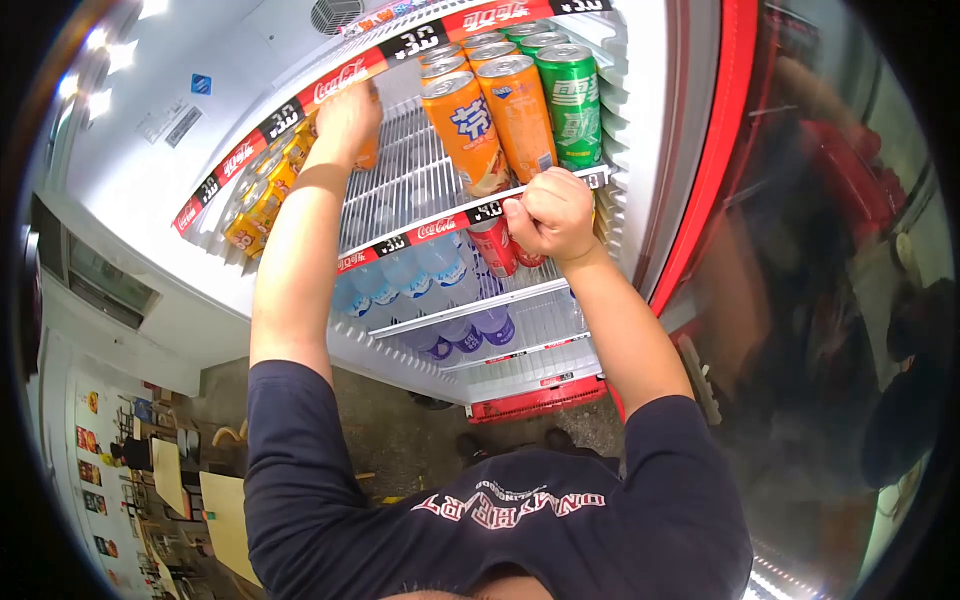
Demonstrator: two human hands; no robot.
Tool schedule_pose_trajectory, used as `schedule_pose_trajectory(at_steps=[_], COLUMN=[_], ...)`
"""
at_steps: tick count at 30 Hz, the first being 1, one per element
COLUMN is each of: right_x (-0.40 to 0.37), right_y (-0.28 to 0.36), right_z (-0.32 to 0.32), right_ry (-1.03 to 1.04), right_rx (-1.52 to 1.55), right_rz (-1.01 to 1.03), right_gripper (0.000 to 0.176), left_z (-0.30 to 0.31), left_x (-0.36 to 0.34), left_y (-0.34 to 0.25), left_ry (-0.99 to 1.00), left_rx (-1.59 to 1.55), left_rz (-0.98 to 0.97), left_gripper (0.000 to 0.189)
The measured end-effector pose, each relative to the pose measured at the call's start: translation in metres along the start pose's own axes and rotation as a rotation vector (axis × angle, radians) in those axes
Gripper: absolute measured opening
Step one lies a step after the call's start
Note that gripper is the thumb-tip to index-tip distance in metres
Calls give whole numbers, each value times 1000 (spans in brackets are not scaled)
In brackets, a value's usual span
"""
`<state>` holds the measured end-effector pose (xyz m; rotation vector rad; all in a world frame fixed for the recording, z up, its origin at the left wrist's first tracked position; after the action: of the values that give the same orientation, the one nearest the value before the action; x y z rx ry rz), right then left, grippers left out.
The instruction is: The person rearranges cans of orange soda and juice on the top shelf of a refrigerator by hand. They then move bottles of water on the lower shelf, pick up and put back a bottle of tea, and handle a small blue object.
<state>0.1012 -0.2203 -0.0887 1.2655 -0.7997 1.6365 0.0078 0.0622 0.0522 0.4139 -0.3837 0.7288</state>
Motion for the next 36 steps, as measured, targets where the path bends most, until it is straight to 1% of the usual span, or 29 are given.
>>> schedule_pose_trajectory(at_steps=[5, 7, 10, 11, 12, 14, 15, 16, 17, 36], right_x=[-1, -1, 0, -1, -2, -1, -1, 1, 1, 0], right_y=[-2, 0, 1, 1, -1, 0, 0, 1, 2, -3], right_z=[-3, -4, -3, -3, -3, -3, -3, -3, -2, -1], right_ry=[8, 15, 24, 23, 26, 22, 26, 25, 36, 46], right_rx=[0, 1, -33, -32, -31, -32, -36, -39, -41, -67], right_rz=[2, -10, -16, -17, -15, -14, -12, -12, -10, 18], right_gripper=[30, 28, 27, 27, 27, 28, 28, 29, 29, 32], left_z=[6, 15, -6, -16, -25, -27, -19, -19, -16, -17], left_x=[-3, -5, 14, 22, 33, 42, 36, 38, 37, 64], left_y=[-11, -20, -23, -23, -22, -25, -31, -33, -35, -29], left_ry=[-2, 59, -160, -319, -358, -414, -386, -414, -388, -294], left_rx=[-212, -275, -388, -376, -362, -472, -454, -511, -501, -443], left_rz=[8, 45, -32, -82, -109, -142, -96, -96, -100, -121], left_gripper=[36, 36, 35, 33, 31, 31, 32, 37, 46, 49])
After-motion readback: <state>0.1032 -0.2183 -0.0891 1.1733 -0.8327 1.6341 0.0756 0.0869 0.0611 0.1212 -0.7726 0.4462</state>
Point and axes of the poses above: each hand's wrist, its own x-axis towards the middle knuckle, its own z-axis out of the back of the hand, y = z × x, the point moved 1 cm from there along x, towards the middle knuckle, and after that the axes turned 15 degrees about y, right-handed, at the moved point
